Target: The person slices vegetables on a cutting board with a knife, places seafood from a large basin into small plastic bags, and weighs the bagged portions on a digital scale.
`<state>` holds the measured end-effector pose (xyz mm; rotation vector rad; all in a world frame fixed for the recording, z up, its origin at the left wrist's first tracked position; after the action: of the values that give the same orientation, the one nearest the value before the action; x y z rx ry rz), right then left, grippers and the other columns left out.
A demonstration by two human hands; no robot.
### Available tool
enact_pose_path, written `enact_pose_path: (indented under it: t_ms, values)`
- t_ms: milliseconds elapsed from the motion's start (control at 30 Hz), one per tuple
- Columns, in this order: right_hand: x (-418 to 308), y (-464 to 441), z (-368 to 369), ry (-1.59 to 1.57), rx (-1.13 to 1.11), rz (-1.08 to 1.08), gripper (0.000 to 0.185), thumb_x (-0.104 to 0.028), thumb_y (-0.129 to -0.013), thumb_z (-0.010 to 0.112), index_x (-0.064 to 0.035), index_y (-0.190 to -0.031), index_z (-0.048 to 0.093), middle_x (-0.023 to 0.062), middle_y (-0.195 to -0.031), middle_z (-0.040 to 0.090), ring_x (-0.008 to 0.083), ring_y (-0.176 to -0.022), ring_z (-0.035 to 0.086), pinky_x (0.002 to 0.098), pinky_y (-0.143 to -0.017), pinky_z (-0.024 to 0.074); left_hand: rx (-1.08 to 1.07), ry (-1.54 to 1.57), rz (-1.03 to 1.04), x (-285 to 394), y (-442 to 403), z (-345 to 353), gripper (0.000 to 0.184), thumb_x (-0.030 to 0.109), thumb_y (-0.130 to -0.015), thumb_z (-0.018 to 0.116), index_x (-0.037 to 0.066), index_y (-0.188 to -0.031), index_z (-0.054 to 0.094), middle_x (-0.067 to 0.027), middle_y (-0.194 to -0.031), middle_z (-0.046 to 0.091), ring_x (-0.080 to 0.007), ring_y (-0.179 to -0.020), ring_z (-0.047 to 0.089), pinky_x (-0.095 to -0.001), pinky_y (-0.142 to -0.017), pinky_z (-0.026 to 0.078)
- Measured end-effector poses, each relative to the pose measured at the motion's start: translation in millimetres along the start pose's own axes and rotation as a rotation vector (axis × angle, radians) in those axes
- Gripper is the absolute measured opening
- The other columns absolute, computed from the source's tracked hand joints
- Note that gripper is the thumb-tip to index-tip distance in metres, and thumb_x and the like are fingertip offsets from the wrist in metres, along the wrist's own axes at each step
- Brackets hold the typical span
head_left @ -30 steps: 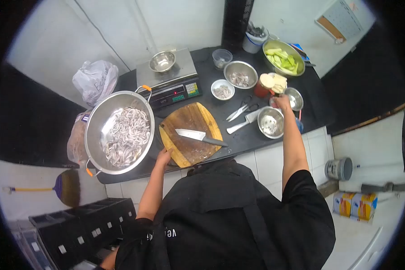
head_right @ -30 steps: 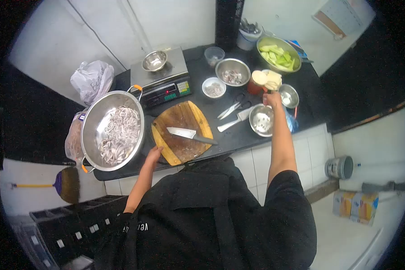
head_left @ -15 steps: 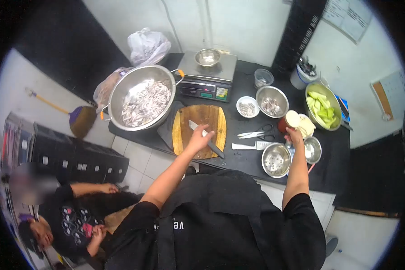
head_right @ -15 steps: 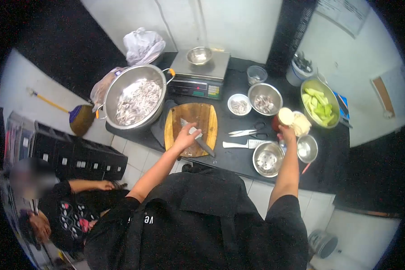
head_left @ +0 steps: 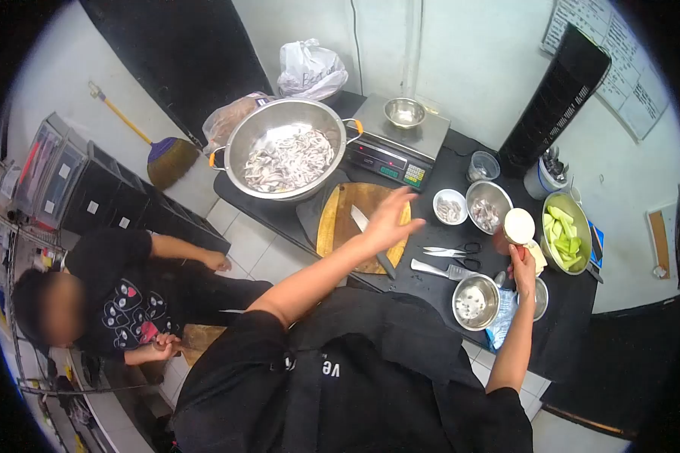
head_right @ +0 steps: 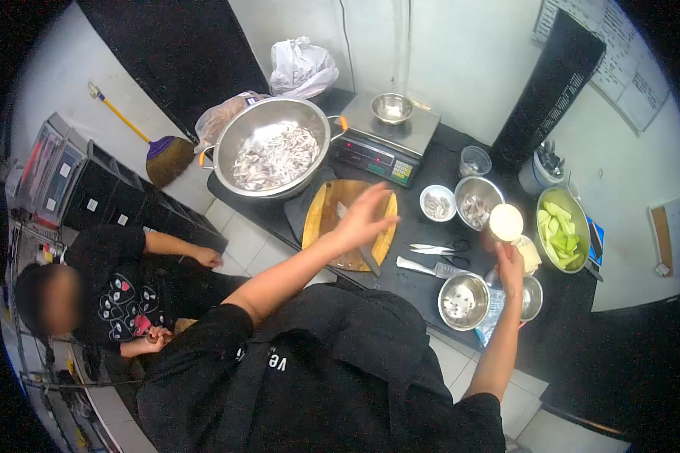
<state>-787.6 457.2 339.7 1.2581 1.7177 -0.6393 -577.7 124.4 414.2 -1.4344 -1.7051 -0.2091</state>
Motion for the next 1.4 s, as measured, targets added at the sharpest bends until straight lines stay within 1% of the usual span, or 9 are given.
enact_pose_path:
  t_ms: [200, 433, 733, 800, 833, 1033, 1100, 1167, 1400]
  values:
    - [-118, 54, 70, 0.045, -0.223, -0.126, 0.024, -0.025, -0.089, 0.061, -0.0020, -0.093, 0.058, 0.0020, -0.066, 0.056, 0.0081, -0.045, 0.049, 0.0234, -0.038, 0.0395, -0.096, -0.045, 0.479, 110, -42, 0, 0.076, 0.048, -0.071, 0.073, 0.007, -0.129, 0.046, -0.0227, -0.121, 0.049, -0.0381, -0.112, 0.049, -0.0451, -0.092, 0.042]
    - [-176, 96, 148, 0.151, -0.370, -0.183, 0.022, -0.022, -0.089, 0.061, -0.0010, -0.093, 0.057, 0.0091, -0.065, 0.062, 0.0143, -0.047, 0.056, 0.0299, -0.045, 0.0442, -0.510, -0.486, 0.285, 96, -36, -23, 0.079, 0.051, -0.061, 0.074, 0.013, -0.127, 0.053, -0.0201, -0.107, 0.051, -0.0367, -0.089, 0.056, -0.0457, -0.077, 0.050]
    - [-213, 112, 181, 0.196, -0.413, -0.243, 0.023, -0.022, -0.088, 0.062, -0.0012, -0.084, 0.052, 0.0121, -0.063, 0.060, 0.0211, -0.048, 0.058, 0.0342, -0.047, 0.0430, -0.552, -0.292, 0.166, 74, -28, -81, 0.065, 0.045, -0.062, 0.074, 0.016, -0.118, 0.058, -0.0227, -0.102, 0.050, -0.0407, -0.090, 0.056, -0.0446, -0.080, 0.048]
    - [-221, 112, 185, 0.242, -0.403, -0.421, 0.023, -0.021, -0.089, 0.061, -0.0023, -0.082, 0.051, 0.0060, -0.062, 0.056, 0.0121, -0.047, 0.055, 0.0289, -0.044, 0.0423, -0.471, -0.083, 0.134, 73, -32, -104, 0.063, 0.044, -0.063, 0.074, 0.016, -0.117, 0.058, -0.0213, -0.100, 0.051, -0.0386, -0.092, 0.056, -0.0439, -0.083, 0.047]
    - [-239, 121, 182, 0.187, -0.466, -0.258, 0.024, -0.022, -0.088, 0.063, -0.0028, -0.082, 0.051, 0.0057, -0.062, 0.056, 0.0114, -0.048, 0.054, 0.0285, -0.044, 0.0422, -0.452, -0.056, 0.113, 72, -34, -116, 0.061, 0.040, -0.065, 0.073, 0.016, -0.119, 0.057, -0.0183, -0.100, 0.052, -0.0348, -0.093, 0.057, -0.0410, -0.085, 0.047]
    - [-304, 140, 149, 0.209, -0.462, -0.537, 0.028, -0.024, -0.084, 0.067, -0.0038, -0.079, 0.049, 0.0122, -0.063, 0.055, 0.0258, -0.057, 0.060, 0.0344, -0.051, 0.0431, -0.217, 0.564, -0.150, 43, -25, -192, 0.053, 0.018, -0.078, 0.068, 0.012, -0.127, 0.051, -0.0088, -0.109, 0.051, -0.0146, -0.090, 0.053, -0.0280, -0.080, 0.046]
    - [-333, 151, 128, 0.235, -0.506, -0.476, 0.028, -0.025, -0.081, 0.069, -0.0037, -0.080, 0.051, 0.0122, -0.065, 0.053, 0.0299, -0.060, 0.058, 0.0362, -0.054, 0.0434, -0.152, 0.586, -0.129, 37, -15, -213, 0.053, 0.012, -0.079, 0.064, 0.010, -0.130, 0.048, -0.0069, -0.108, 0.050, -0.0133, -0.089, 0.053, -0.0279, -0.077, 0.047]
    - [-376, 174, 109, 0.234, -0.506, -0.819, 0.029, -0.027, -0.078, 0.071, -0.0033, -0.081, 0.054, 0.0113, -0.065, 0.053, 0.0292, -0.058, 0.057, 0.0358, -0.052, 0.0428, -0.101, 0.561, -0.168, 26, -4, -223, 0.053, 0.012, -0.079, 0.064, 0.010, -0.130, 0.048, -0.0067, -0.107, 0.050, -0.0132, -0.088, 0.053, -0.0276, -0.077, 0.047]
    - [-452, 230, 53, 0.107, -0.464, -1.215, 0.034, -0.025, -0.069, 0.078, -0.0001, -0.074, 0.056, 0.0102, -0.067, 0.056, 0.0227, -0.051, 0.057, 0.0308, -0.043, 0.0437, 0.011, 0.508, -0.287, -2, 24, -223, 0.055, 0.012, -0.078, 0.065, 0.009, -0.131, 0.048, -0.0069, -0.108, 0.050, -0.0122, -0.086, 0.052, -0.0274, -0.074, 0.046]
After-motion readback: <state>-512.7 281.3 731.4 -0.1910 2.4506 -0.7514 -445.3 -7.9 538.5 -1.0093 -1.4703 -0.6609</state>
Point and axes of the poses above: each hand's wrist, its own y-axis away from the middle knuckle, its own z-axis out of the palm, x = y × z, the point moved 8 cm from there along -y, towards the middle knuckle
